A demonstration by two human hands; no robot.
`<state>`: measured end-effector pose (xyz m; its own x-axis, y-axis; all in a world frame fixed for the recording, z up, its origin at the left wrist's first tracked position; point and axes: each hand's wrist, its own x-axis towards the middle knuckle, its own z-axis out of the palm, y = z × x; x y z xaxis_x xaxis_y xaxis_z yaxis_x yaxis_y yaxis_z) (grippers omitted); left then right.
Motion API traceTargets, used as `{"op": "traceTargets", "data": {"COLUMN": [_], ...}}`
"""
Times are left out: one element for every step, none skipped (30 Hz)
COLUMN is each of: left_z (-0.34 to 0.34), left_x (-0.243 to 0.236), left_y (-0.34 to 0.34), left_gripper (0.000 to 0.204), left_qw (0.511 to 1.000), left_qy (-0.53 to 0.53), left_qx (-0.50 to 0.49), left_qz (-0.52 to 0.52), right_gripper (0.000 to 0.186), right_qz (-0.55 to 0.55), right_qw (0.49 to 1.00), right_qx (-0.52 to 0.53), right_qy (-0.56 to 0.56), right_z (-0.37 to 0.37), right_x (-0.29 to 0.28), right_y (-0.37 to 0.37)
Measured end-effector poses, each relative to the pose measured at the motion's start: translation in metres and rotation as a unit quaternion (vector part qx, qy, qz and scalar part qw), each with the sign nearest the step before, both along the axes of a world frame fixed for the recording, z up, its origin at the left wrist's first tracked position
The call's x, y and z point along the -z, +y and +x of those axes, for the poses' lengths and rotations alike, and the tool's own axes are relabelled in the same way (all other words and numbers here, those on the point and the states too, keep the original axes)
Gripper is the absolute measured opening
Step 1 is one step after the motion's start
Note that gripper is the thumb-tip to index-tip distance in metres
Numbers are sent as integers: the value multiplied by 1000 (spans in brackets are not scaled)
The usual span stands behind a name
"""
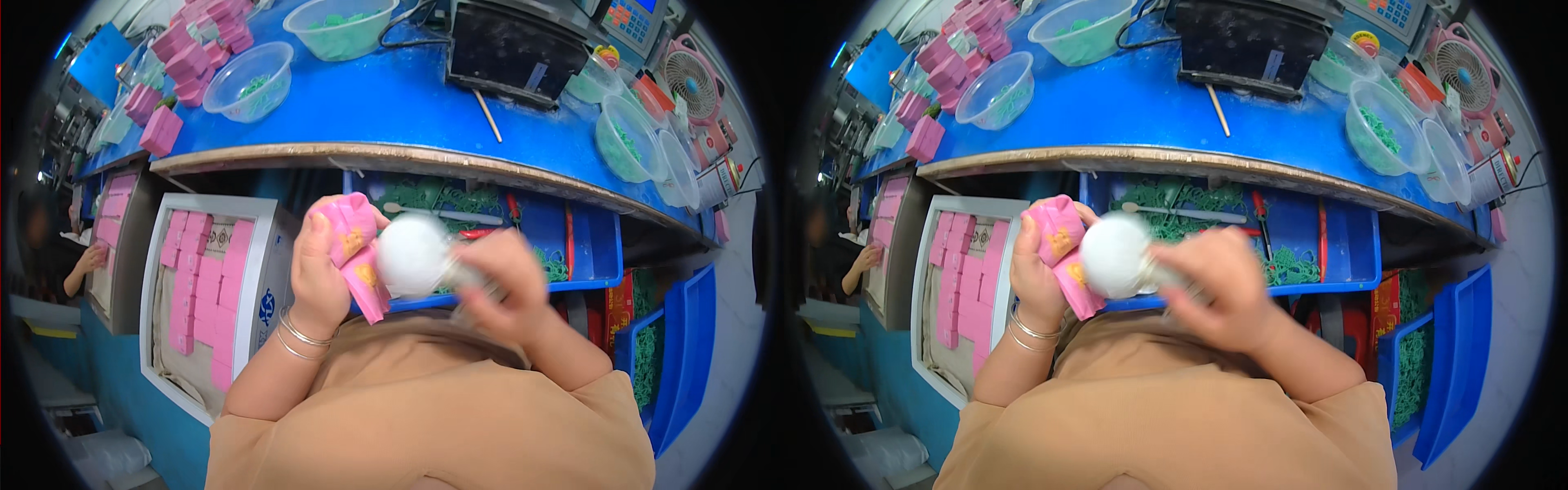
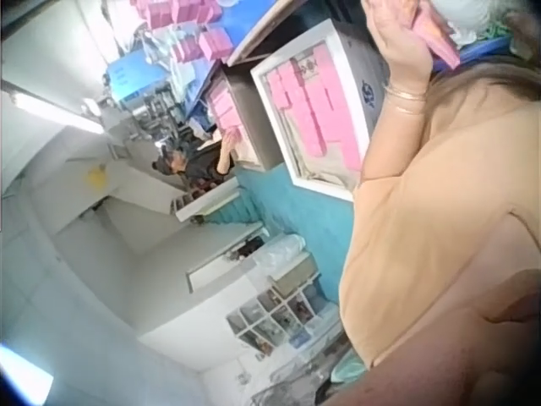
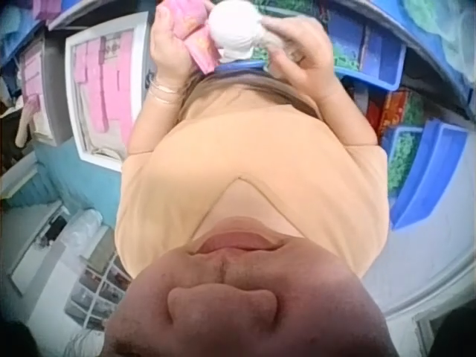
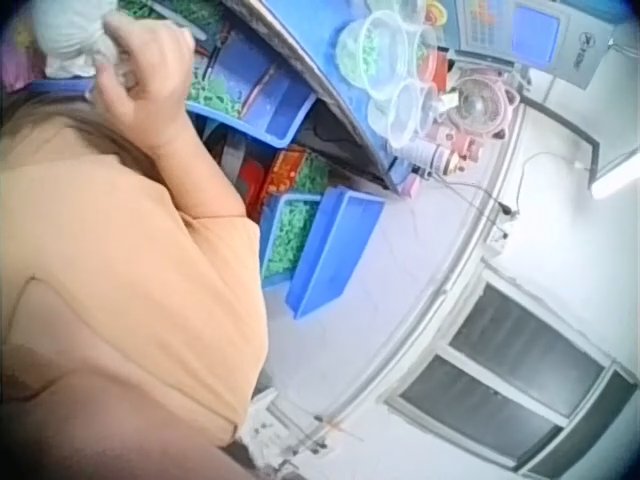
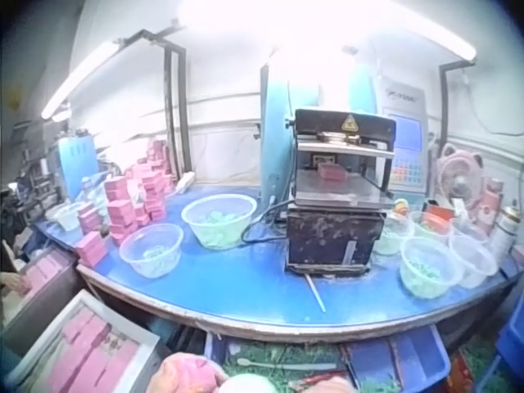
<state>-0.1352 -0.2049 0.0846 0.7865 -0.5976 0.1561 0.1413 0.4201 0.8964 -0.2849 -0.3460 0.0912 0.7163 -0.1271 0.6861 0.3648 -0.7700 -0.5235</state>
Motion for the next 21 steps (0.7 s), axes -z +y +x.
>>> {"op": "traceTargets", "data": {"left_z": [0, 5, 7, 9, 10, 10, 8, 5, 3, 4, 5, 4, 3, -2, -13, -21, -21, -26, -30, -33, -23], "left_x": [-2, -11, -15, -12, -6, -3, -4, -6, -8, -4, 0, 4, 8, 1, -10, -17, -15, -14, -14, -13, 1], "left_y": [5, 12, 17, 19, 18, 17, 14, 11, 9, 10, 11, 11, 9, 5, 1, 0, 5, 5, 4, 5, 12], "left_gripper": [49, 52, 55, 55, 56, 57, 57, 59, 60, 60, 59, 58, 64, 64, 70, 77, 79, 79, 77, 76, 58], "left_qw": [1000, 992, 968, 970, 958, 942, 941, 931, 919, 919, 901, 876, 870, 868, 908, 933, 936, 935, 952, 965, 973], "left_qy": [6, 77, 147, 145, 202, 258, 259, 290, 320, 321, 307, 290, 279, 281, 286, 286, 237, 236, 192, 148, 32], "left_qx": [2, 103, 201, 196, 203, 210, 211, 216, 219, 217, 291, 362, 379, 384, 301, 215, 253, 257, 236, 216, 228], "left_qz": [4, 3, 2, 0, -24, -48, -49, -58, -66, -66, -100, -133, -146, -143, -55, 33, 56, 59, 38, 16, -12], "right_gripper": [38, 32, 29, 28, 31, 33, 35, 37, 37, 40, 43, 52, 61, 67, 69, 60, 50, 41, 41, 31, 22], "right_qz": [1, 34, 70, 52, 12, -63, -162, -258, -258, -247, -234, -195, -131, -66, -13, 31, 76, 120, 121, 138, 155], "right_qw": [997, 986, 970, 955, 945, 927, 892, 844, 844, 886, 917, 957, 984, 996, 999, 999, 996, 990, 990, 988, 986], "right_qx": [63, 146, 212, 278, 316, 370, 421, 465, 465, 392, 320, 214, 117, 61, 20, -2, -33, -65, -62, -64, -66], "right_qy": [-34, -77, -96, -88, -78, -8, 30, 66, 66, 8, -48, -13, -3, 17, 41, 38, 37, 36, 34, 26, 17], "right_z": [-6, -7, -10, -11, -11, -13, -12, -12, -10, -7, -7, -7, -3, 4, 11, 17, 24, 27, 28, 29, 29], "right_x": [-3, -4, -8, -10, -12, -18, -20, -21, -24, -28, -34, -39, -39, -32, -25, -23, -21, -20, -17, -15, -14], "right_y": [-10, -19, -28, -42, -57, -66, -68, -69, -65, -55, -42, -30, -21, -12, -7, -2, 4, 7, 8, 9, 9]}}
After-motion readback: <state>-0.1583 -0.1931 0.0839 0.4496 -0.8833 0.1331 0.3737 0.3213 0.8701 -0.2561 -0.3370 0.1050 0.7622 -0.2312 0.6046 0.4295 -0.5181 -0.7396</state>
